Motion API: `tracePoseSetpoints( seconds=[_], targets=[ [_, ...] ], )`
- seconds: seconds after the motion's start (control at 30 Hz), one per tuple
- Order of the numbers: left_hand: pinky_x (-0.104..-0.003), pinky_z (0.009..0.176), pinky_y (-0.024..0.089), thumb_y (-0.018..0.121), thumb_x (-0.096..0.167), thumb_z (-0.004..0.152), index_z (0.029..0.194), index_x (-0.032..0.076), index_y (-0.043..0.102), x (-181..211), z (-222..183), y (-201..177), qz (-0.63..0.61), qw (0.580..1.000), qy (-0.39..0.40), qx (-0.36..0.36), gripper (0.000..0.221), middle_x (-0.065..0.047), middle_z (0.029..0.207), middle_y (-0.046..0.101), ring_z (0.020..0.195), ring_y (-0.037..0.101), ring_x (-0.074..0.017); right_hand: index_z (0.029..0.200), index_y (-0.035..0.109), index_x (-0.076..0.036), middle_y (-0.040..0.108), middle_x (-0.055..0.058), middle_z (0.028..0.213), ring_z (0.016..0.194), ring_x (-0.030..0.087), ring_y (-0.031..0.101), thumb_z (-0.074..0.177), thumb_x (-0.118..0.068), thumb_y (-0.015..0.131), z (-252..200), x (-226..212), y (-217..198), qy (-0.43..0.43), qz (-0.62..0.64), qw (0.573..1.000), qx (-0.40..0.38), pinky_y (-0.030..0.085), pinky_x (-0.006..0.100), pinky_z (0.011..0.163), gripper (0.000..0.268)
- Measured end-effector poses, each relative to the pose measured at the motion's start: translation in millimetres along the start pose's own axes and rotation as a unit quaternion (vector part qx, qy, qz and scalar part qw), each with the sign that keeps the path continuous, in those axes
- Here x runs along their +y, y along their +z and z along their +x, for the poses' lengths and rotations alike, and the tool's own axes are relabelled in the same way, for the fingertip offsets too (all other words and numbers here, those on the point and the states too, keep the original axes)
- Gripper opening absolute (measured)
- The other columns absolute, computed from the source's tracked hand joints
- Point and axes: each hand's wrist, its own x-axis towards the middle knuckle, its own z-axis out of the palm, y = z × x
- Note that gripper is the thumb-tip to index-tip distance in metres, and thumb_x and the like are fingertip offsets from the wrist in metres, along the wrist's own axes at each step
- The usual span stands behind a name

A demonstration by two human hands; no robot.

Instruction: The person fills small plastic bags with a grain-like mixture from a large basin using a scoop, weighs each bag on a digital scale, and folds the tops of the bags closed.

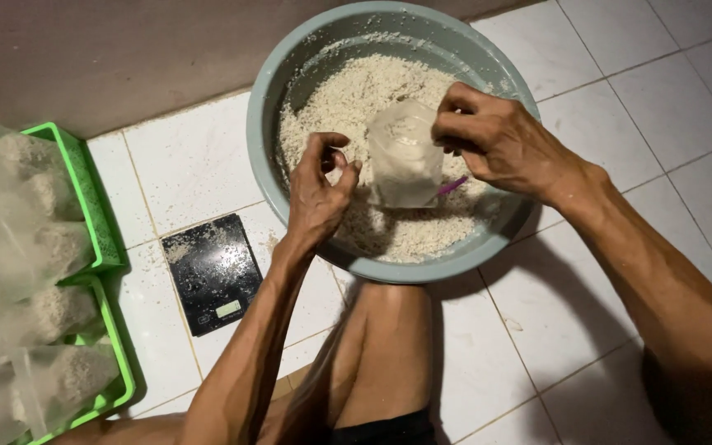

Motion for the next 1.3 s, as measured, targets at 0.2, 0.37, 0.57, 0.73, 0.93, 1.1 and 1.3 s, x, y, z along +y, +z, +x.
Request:
tracePoseSetpoints(
  seconds=[0.2,0.37,0.57,0.73,0.93,1.1,1.3],
  targets=[
    [-0.041,0.093,0.041,0.046,0.016,0.092,0.088,0.01,0.067,-19,16,0,0.16,0.97,0.182,0.024,0.022,-0.008,0.108,0.061,0.104,0.056,-0.0215,0.105,0.06,-0.001,0.059,0.016,0.11,0.083,0.025,0.062,0.085,0.013,0.053,-3,-3,-3,0.002,0.01,1.0,-0.006,0.06,0.029,0.066,0.026],
    [-0.05,0.072,0.056,0.038,0.069,0.092,0.113,0.001,0.054,-24,30,16,0.27,0.943,0.172,0.089,0.073,-0.024,0.11,0.064,0.093,0.064,-0.0357,0.1,0.06,-0.002,0.055,0.012,0.101,0.083,0.021,0.057,0.085,0.013,0.061,-3,-1,5,0.002,0.02,1.0,0.001,0.054,0.027,0.066,0.021],
    [-0.064,0.087,0.051,0.039,0.047,0.103,0.133,-0.004,0.043,-17,17,10,0.078,0.992,0.1,-0.001,0.059,-0.033,0.108,0.064,0.101,0.065,-0.05,0.092,0.068,-0.008,0.057,0.013,0.088,0.074,0.028,0.06,0.093,0.01,0.06,-3,-1,-1,0.056,0.148,0.987,0.034,0.051,0.038,0.072,0.02],
    [-0.07,0.107,0.028,0.053,0.074,0.073,0.15,0.008,0.012,9,-12,24,0.089,0.987,-0.048,-0.125,0.11,-0.028,0.156,0.022,0.14,0.032,-0.0481,0.094,0.063,0.002,0.057,0.014,0.092,0.079,0.023,0.057,0.09,0.01,0.063,4,-16,-24,0.003,0.069,0.996,0.058,0.051,0.03,0.065,0.008],
    [-0.06,0.111,0.035,0.077,0.068,0.065,0.152,0.003,0.006,-1,-28,64,0.14,0.987,0.074,-0.013,0.13,-0.027,0.155,0.025,0.139,0.035,-0.0436,0.085,0.063,0.002,0.054,0.011,0.082,0.073,0.021,0.05,0.091,0.007,0.069,15,-35,-34,0.033,0.087,0.987,0.128,0.044,0.03,0.059,0.009],
    [-0.049,0.086,0.056,0.081,0.045,0.069,0.138,0.003,0.027,-15,-27,69,0.12,0.992,0.048,0.006,0.097,-0.025,0.127,0.047,0.114,0.054,-0.0369,0.085,0.063,0.003,0.056,0.012,0.082,0.072,0.02,0.052,0.09,0.009,0.068,18,-37,-32,0.023,0.086,0.984,0.156,0.049,0.027,0.058,0.009],
    [-0.051,0.096,0.054,0.067,0.072,0.07,0.139,0.001,0.026,-27,-28,66,0.123,0.985,0.112,0.055,0.107,-0.023,0.13,0.044,0.118,0.051,-0.0349,0.088,0.065,0.005,0.056,0.012,0.082,0.073,0.02,0.052,0.088,0.011,0.073,19,-41,-32,0.01,0.109,0.981,0.161,0.048,0.027,0.059,0.01]
  ],
)
